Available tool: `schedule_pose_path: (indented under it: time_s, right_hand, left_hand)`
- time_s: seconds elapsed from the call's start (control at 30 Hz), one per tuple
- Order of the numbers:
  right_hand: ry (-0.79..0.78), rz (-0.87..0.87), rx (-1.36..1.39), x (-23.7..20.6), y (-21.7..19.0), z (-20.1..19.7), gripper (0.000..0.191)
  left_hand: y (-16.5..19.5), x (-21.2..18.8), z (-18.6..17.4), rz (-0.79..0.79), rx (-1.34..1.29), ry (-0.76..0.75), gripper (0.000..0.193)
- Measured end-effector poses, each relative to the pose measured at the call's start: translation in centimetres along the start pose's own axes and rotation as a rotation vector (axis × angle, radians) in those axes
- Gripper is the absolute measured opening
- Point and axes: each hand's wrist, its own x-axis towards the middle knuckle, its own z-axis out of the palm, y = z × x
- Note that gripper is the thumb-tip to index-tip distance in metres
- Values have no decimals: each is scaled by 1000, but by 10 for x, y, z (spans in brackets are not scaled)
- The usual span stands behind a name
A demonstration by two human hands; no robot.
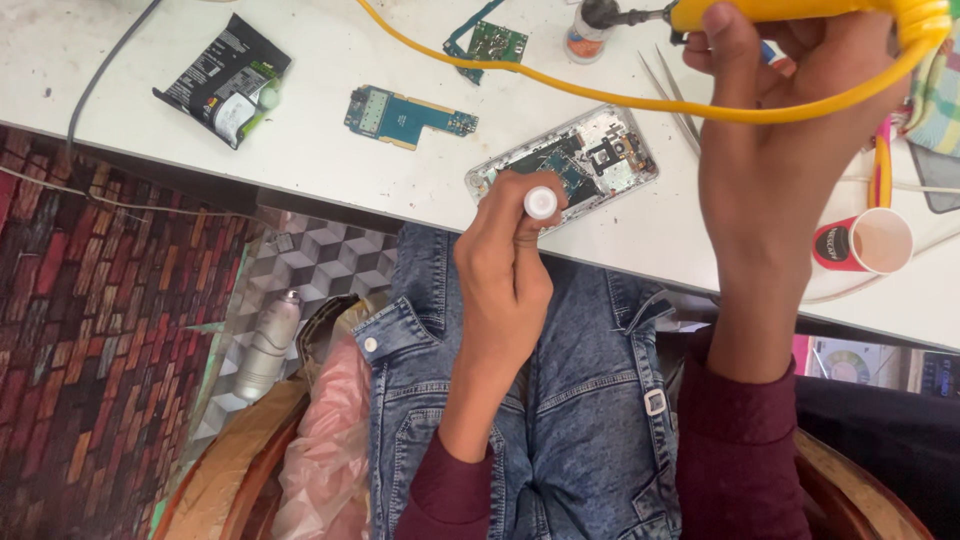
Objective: The person uses a hot air gun to heat a circuit board while holding a small white bottle. They repeatedly apply heat to different areas of the board and occasionally dip the bottle's tip into a small container on the table.
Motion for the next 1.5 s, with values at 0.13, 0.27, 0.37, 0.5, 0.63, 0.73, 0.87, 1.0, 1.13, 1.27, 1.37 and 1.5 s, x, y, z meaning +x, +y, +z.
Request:
schedule_pose_path:
  time_s: [0.13, 0.27, 0.37, 0.5, 0.63, 0.73, 0.87, 1.0, 1.13, 1.27, 1.37, 1.5]
  right_hand:
    - [18, 25, 36, -3, 3, 2, 18]
    - [21, 29, -20, -5, -4, -8, 15]
    - [63, 58, -34, -10, -18, -19, 17]
    - [88, 116, -181, -21, -43, -33, 21]
    - [163, 221, -70, -33, -57, -34, 14]
    - [163, 238, 36, -42, -60, -32, 21]
    - [167, 256, 93, -50, -54, -32, 27]
    - [181, 298, 159, -51, -49, -35, 24]
    - [185, 325, 168, -50, -49, -36, 24]
    - [185, 311, 172, -49, -51, -36, 25]
    - [198, 318, 204, -50, -52, -35, 24]
    - [172, 295, 176, -51, -52, -36, 22]
  left_hand:
    - [-2, -1, -1, -25, -12, -2, 17]
    - [-3, 0, -1, -39, -36, 2, 15]
    - [-4, 1, -1, -47, -35, 3, 14]
    - [-5, 1, -3, -52, -46, 3, 13]
    - [-3, 0, -4, -83, -60, -5, 13]
    - [-1, 1, -5, -65, -76, -8, 15]
    - [-1, 1, -5, -63, -72, -4, 14]
    - [-2, 2, -6, -73, -77, -3, 12]
    - [-3, 1, -7, -67, -94, 2, 12]
    - [-3, -1, -7, -66, -100, -1, 12]
    - [-4, -1, -7, -64, -93, 1, 13]
    - [-4, -1, -7, -68, -84, 2, 13]
